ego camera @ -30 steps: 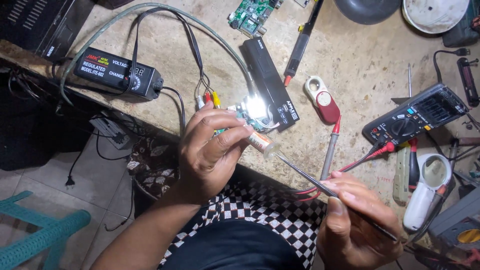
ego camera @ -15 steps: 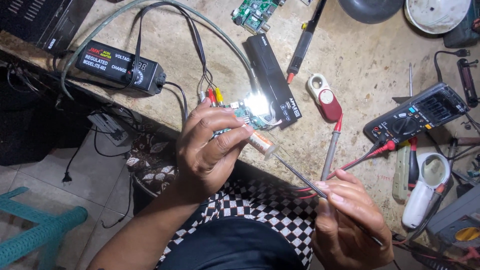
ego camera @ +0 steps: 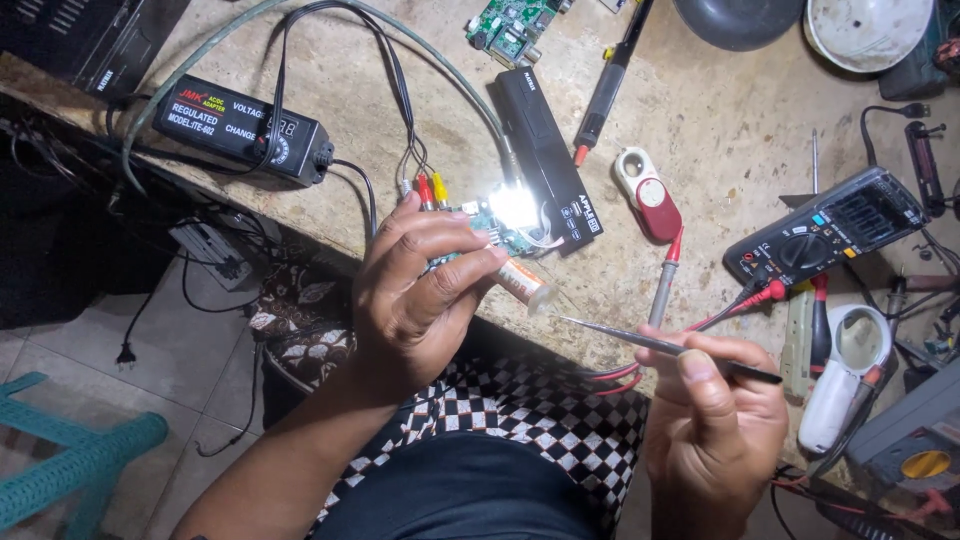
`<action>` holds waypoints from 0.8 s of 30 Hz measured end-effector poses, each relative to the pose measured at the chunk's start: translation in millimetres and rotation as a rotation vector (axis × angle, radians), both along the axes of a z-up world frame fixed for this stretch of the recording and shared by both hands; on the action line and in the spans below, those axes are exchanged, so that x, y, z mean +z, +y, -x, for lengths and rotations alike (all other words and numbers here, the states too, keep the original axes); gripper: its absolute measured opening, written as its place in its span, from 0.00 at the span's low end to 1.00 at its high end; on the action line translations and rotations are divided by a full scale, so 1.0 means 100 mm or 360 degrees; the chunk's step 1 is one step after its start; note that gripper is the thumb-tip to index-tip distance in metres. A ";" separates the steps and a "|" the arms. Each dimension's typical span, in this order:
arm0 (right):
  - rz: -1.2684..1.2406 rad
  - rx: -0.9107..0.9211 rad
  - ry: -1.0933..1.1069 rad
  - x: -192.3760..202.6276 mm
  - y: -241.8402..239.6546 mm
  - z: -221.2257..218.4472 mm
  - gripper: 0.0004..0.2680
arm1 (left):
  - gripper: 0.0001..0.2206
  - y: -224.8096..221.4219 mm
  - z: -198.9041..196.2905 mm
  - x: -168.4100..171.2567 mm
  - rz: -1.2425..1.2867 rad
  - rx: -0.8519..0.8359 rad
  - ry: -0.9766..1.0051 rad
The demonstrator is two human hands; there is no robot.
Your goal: Repairing an electronic circuit board by soldering components and testing connections with a multimeter
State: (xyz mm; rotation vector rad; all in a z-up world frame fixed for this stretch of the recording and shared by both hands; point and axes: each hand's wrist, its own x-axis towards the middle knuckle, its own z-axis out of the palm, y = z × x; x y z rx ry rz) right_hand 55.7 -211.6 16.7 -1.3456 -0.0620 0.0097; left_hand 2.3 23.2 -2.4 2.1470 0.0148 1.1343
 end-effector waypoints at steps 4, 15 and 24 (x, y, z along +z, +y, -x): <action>-0.0133 0.0099 0.0350 -0.08 -0.09 -0.08 0.04 | 0.15 0.02 0.02 -0.04 -0.0006 0.0055 0.0043; 0.0467 0.0046 -0.0448 -0.58 -0.04 0.04 0.04 | 0.10 0.23 -0.03 -0.45 -0.0019 0.0346 0.0042; 0.0806 0.0272 -0.1107 -0.64 0.15 0.13 0.10 | 0.09 0.38 -0.09 -0.41 -0.0047 0.0500 0.0057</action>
